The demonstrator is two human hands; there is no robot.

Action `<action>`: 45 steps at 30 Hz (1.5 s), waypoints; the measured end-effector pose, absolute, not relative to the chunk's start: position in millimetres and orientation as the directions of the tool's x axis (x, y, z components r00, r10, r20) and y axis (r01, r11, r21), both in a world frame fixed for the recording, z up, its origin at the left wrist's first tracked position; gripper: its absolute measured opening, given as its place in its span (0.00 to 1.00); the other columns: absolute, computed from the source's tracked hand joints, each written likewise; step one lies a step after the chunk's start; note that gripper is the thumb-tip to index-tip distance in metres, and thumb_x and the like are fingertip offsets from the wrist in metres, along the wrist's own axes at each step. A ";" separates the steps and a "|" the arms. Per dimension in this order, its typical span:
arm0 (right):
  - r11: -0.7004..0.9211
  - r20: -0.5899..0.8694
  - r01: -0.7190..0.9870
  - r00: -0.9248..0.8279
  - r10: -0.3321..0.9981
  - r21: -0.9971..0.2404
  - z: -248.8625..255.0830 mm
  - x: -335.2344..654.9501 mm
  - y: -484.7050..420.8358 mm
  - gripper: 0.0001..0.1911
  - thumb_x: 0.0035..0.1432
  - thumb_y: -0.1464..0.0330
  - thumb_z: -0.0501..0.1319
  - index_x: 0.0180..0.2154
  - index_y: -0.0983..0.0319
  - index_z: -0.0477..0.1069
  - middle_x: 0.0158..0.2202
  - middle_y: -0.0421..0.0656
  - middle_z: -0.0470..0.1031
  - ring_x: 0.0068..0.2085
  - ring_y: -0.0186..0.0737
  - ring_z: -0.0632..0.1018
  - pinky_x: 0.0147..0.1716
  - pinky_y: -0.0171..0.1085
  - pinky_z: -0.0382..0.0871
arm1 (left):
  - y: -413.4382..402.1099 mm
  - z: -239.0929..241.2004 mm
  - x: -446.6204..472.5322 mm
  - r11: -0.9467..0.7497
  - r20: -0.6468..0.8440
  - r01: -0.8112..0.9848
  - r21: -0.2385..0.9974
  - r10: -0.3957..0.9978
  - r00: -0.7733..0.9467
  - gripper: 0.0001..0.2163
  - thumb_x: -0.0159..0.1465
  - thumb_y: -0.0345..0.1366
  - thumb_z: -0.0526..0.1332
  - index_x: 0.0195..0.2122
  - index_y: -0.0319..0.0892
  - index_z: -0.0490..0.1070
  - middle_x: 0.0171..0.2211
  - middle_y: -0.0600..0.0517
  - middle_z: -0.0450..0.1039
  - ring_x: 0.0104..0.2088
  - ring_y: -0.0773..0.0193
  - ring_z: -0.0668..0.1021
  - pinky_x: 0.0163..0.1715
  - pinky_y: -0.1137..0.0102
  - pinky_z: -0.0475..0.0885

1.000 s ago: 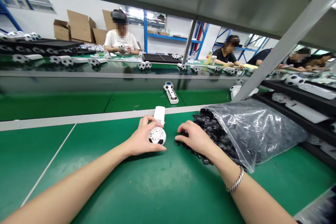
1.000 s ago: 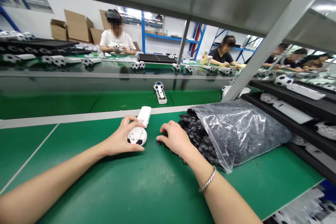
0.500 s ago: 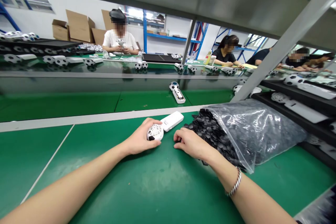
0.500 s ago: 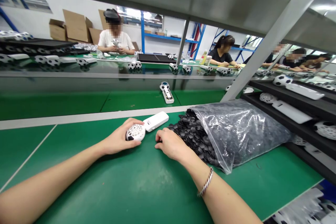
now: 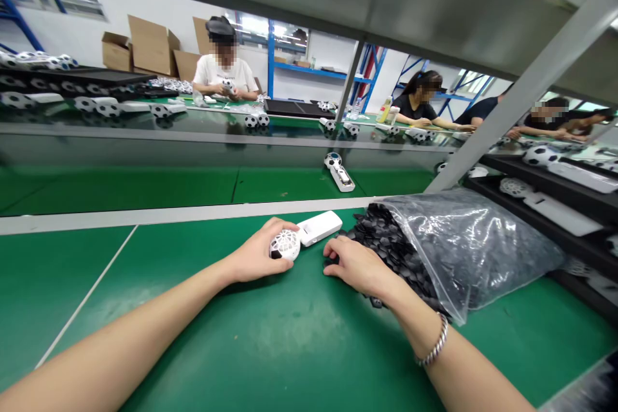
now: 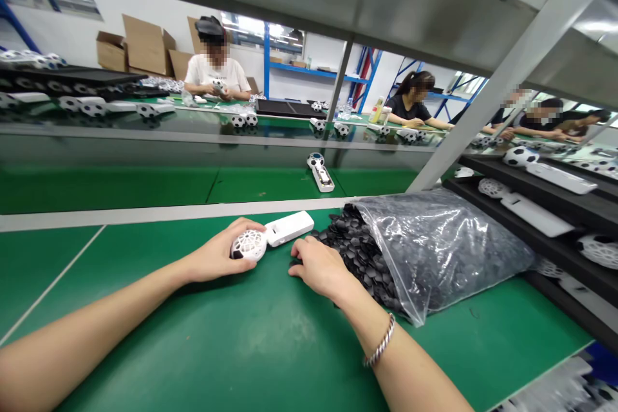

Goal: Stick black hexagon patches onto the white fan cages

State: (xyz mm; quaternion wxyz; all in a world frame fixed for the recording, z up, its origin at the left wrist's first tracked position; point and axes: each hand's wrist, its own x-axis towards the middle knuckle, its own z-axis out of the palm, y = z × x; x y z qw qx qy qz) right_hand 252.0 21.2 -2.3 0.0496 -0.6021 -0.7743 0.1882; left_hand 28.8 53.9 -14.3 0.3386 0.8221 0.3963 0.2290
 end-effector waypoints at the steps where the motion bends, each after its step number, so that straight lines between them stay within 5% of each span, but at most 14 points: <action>1: 0.208 -0.150 0.915 -0.273 0.950 -0.347 -2.3 252.7 21.3 0.09 0.48 0.68 0.62 0.35 0.58 0.67 0.36 0.39 0.69 0.37 0.36 0.71 0.32 0.33 0.59 | 54.0 -14.8 28.6 -0.457 0.110 0.498 0.737 0.808 0.579 0.24 0.49 0.34 0.60 0.49 0.48 0.59 0.47 0.51 0.59 0.46 0.57 0.67 0.47 0.64 0.63; 9: 0.263 -0.089 0.839 -0.344 0.935 -0.475 -0.5 251.8 19.4 0.05 0.49 0.73 0.60 0.30 0.60 0.65 0.28 0.37 0.69 0.29 0.32 0.70 0.27 0.31 0.58 | 53.9 -17.3 28.5 -0.455 0.118 0.496 0.739 0.813 0.570 0.24 0.50 0.36 0.61 0.49 0.48 0.59 0.48 0.51 0.59 0.46 0.57 0.67 0.47 0.64 0.64; 13: 0.399 0.113 0.691 -0.421 0.900 -0.603 0.1 243.4 18.5 0.05 0.54 0.73 0.56 0.35 0.60 0.67 0.31 0.39 0.70 0.32 0.33 0.71 0.33 0.31 0.62 | 53.1 -18.1 31.4 -0.447 0.144 0.484 0.752 0.828 0.541 0.23 0.52 0.43 0.62 0.48 0.47 0.60 0.46 0.51 0.61 0.46 0.56 0.68 0.46 0.64 0.64; 18: 0.561 0.309 0.595 -0.476 0.823 -0.576 -2.1 235.3 17.5 0.11 0.58 0.74 0.53 0.39 0.59 0.70 0.34 0.41 0.69 0.37 0.34 0.70 0.39 0.33 0.64 | 51.9 -16.1 32.3 -0.463 0.182 0.488 0.740 0.836 0.517 0.18 0.51 0.38 0.60 0.44 0.46 0.63 0.43 0.52 0.63 0.44 0.57 0.69 0.45 0.64 0.64; 25: 0.596 0.370 0.545 -0.474 0.799 -0.589 -9.1 229.7 16.2 0.07 0.58 0.72 0.54 0.39 0.60 0.67 0.36 0.42 0.69 0.39 0.35 0.70 0.40 0.35 0.64 | 52.9 -11.5 28.0 -0.488 0.150 0.462 0.741 0.791 0.593 0.20 0.48 0.33 0.59 0.45 0.46 0.63 0.43 0.53 0.63 0.42 0.59 0.70 0.43 0.66 0.66; 34: 0.737 0.399 0.543 -0.621 0.675 -0.401 -14.0 211.4 15.4 0.11 0.59 0.74 0.50 0.39 0.60 0.68 0.37 0.44 0.68 0.40 0.38 0.69 0.39 0.36 0.64 | 55.0 -12.1 27.0 -0.502 0.160 0.402 0.766 0.754 0.637 0.24 0.49 0.36 0.63 0.48 0.46 0.62 0.45 0.52 0.63 0.45 0.59 0.69 0.47 0.66 0.65; 45: 0.546 0.408 0.520 -0.363 0.837 -0.657 -19.3 209.4 23.5 0.04 0.53 0.70 0.59 0.34 0.60 0.64 0.33 0.40 0.69 0.35 0.35 0.70 0.36 0.34 0.65 | 51.6 -12.8 31.5 -0.448 0.165 0.394 0.802 0.801 0.575 0.21 0.49 0.33 0.60 0.46 0.44 0.63 0.45 0.51 0.65 0.44 0.58 0.69 0.45 0.64 0.66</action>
